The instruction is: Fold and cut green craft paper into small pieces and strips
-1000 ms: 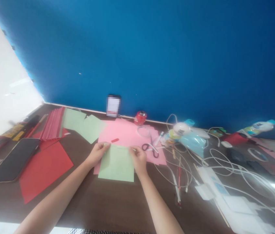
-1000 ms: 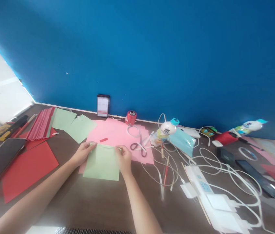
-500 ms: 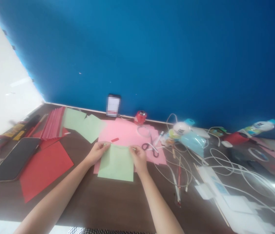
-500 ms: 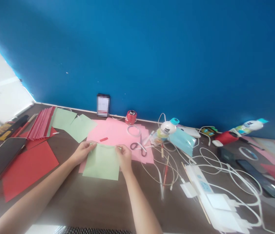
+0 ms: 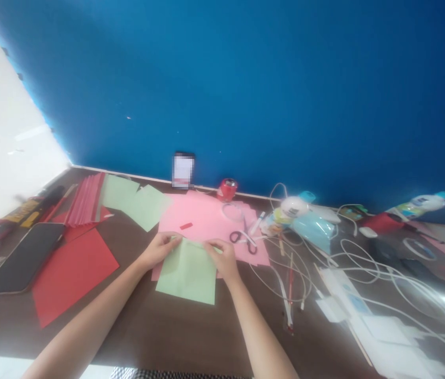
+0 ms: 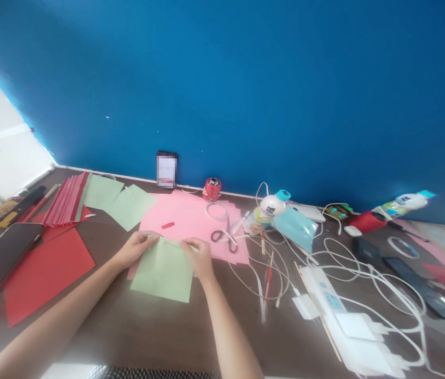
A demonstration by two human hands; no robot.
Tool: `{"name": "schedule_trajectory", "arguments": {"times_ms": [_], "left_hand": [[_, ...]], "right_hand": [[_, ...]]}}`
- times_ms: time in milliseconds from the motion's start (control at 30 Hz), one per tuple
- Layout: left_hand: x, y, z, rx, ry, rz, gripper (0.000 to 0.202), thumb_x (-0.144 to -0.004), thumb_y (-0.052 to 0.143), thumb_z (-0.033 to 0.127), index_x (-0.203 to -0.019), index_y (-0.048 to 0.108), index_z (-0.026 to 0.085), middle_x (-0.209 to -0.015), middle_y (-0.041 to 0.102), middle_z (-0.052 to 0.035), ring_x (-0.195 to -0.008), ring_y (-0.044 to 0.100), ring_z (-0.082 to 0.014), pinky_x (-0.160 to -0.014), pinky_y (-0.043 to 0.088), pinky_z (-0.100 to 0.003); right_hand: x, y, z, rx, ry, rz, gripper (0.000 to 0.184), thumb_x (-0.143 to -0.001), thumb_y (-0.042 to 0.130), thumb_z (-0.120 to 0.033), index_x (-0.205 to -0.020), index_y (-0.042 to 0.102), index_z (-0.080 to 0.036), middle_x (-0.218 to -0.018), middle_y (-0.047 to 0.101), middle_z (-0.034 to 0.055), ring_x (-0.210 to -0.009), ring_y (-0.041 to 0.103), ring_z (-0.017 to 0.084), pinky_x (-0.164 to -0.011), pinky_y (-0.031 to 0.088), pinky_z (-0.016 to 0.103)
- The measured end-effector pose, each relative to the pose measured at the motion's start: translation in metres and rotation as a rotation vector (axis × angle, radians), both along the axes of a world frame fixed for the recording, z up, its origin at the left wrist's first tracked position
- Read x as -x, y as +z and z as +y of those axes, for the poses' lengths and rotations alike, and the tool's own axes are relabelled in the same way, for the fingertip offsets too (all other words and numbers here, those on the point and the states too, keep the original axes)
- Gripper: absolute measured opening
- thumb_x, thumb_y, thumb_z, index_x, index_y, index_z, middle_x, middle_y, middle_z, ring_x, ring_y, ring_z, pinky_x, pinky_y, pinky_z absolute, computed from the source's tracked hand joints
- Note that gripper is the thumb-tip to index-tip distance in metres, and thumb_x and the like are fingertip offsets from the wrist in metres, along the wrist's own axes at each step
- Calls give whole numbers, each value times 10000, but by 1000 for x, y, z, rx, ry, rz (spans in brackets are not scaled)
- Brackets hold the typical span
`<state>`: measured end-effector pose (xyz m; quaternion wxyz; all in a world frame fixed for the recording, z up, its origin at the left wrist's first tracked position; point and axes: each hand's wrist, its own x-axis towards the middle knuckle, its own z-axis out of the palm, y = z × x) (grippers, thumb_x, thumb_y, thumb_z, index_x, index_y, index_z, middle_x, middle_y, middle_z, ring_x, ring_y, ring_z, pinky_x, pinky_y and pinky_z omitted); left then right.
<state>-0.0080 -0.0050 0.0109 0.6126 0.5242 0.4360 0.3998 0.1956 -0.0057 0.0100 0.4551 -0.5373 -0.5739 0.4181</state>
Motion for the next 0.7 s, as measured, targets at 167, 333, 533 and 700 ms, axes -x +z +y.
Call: {"name": "schedule_trajectory", "arguments": {"times_ms": [167,333,533,700], "left_hand": [[0,-2,1,2,2,-23,386,-727,559,443,-966,645,151,-857,678,-74,-762,615,-213,-702,464,-307],[-2,-6,3,28,90,-60,311,-717,579,394,-864,679,139,-877,677,-81,-794,604,-213,-725,447,-296],[-4,-5,2,24,84,110,266,-640,661,377,-789,705,161,-947,665,-90,-911,582,-252,-796,437,-323],[-4,-4,1,15,82,151,261,-628,667,376,-787,709,173,-942,666,-86,-889,589,-247,-814,433,-342]], "right_hand": [[-2,0,1,-3,7,-13,152,-658,630,-312,-679,665,-166,-736,687,44,-736,629,185,-722,485,309],[0,2,-3,-54,41,-44,144,-683,608,-301,-674,654,-165,-722,677,37,-724,622,174,-709,486,296],[6,2,-8,-89,84,-60,146,-697,593,-304,-679,655,-173,-717,676,38,-706,621,176,-696,493,301],[6,3,-8,-103,94,-72,139,-696,589,-296,-676,666,-182,-712,681,38,-697,627,180,-690,497,303]]}}
